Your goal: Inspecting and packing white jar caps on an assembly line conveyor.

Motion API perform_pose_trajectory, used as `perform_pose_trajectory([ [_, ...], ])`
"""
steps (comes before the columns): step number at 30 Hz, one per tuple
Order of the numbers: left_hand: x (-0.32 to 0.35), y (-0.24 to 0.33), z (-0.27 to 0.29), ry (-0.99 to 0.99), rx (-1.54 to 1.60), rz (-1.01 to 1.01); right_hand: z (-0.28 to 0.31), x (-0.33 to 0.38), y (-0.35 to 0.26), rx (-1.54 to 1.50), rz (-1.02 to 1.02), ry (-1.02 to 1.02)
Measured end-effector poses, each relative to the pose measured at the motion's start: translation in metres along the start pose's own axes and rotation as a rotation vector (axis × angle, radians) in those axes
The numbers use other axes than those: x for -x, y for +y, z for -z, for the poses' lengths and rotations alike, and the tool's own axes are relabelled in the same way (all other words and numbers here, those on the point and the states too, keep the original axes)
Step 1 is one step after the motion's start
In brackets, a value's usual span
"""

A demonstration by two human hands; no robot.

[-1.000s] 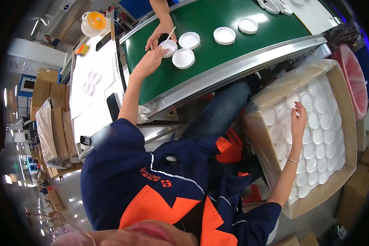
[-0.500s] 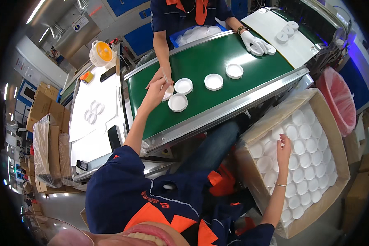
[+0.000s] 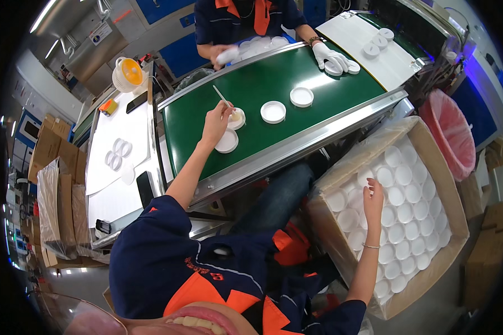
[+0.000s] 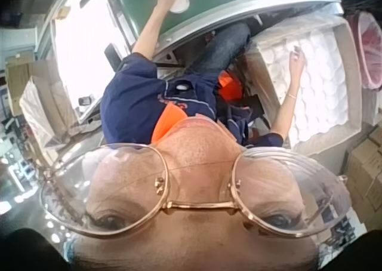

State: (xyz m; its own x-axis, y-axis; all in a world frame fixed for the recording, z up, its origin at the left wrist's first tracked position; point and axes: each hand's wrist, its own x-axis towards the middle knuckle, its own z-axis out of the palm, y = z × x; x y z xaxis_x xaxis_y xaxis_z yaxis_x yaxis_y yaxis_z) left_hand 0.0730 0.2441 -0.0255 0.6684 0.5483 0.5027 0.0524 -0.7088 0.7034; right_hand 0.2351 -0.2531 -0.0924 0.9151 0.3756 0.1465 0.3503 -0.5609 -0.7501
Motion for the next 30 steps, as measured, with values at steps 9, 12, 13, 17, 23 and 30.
perform_pose_trajectory([
  [9, 0.003, -0.002, 0.002, -0.045, -0.105, -0.009, 0.000, 0.002, -0.001, -0.005, 0.023, 0.016],
  [12, 0.002, -0.005, 0.004, 0.039, -0.005, -0.010, 0.001, 0.003, 0.001, 0.023, 0.009, 0.000],
  [13, 0.002, -0.006, 0.004, 0.095, 0.065, 0.005, -0.001, 0.003, 0.001, 0.013, 0.009, 0.003],
  [17, -0.005, -0.006, 0.003, 0.181, 0.077, -0.060, -0.004, 0.000, 0.008, -0.015, 0.004, -0.009],
  [23, 0.008, -0.030, 0.009, -0.044, -0.200, -0.048, -0.001, -0.009, 0.014, 0.025, 0.063, -0.034],
  [30, 0.005, -0.034, 0.016, 0.206, 0.038, -0.049, 0.003, -0.002, -0.003, 0.060, 0.023, 0.001],
])
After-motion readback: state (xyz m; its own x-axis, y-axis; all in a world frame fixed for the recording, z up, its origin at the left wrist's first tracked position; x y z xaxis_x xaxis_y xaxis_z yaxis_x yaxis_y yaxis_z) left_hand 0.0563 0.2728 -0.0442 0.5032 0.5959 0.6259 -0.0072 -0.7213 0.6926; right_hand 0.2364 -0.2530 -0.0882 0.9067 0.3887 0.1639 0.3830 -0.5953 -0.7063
